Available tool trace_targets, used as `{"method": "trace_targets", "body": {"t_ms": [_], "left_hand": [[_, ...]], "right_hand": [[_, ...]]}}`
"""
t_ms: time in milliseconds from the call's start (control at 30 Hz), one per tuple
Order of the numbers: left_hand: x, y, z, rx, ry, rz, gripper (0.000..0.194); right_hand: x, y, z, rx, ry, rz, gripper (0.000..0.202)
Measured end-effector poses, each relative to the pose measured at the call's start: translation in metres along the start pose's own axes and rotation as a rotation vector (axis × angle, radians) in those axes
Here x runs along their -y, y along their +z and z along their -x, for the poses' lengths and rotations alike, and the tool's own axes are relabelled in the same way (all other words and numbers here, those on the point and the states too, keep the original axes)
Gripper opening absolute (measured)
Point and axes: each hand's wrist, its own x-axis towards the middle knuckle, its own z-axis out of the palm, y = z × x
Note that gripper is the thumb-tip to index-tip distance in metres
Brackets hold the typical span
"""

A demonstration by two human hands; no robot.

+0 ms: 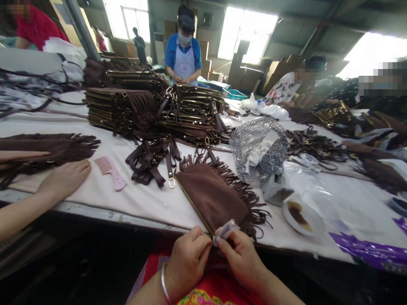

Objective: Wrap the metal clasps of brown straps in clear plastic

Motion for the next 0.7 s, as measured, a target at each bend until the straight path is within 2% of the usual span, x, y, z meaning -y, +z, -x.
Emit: {"method": "trace_targets", "body": {"t_ms": [100,200,400,533,700], "left_hand": [[0.002,-0.001,0.003,-0.036,0.132,-0.116,0.026],[0.002,-0.005,0.007,-0.037,0.205,-0.191,0.025],[-0.002,-0.010,0.007,-0.028,0.270,-0.227,0.023],[-0.001,-0.011,0.006,-0.011,0.272,-0.228,0.023],[0.003,-0.015,0.006,0.068,0.151,-0.205,0.020]], "right_hand": [[0.001,0.004,-0.002,-0.003,-0.038,0.104,0.021],[0.001,0.008,-0.004,-0.043,0.030,0.208,0.028],[0.000,0.017,-0.006,-0.097,0.127,0.152,0.030],[0.002,0.019,-0.005,-0.117,0.138,0.159,0.031],[-0.004,0.018,-0.001,-0.088,0.052,0.142,0.024]]}}
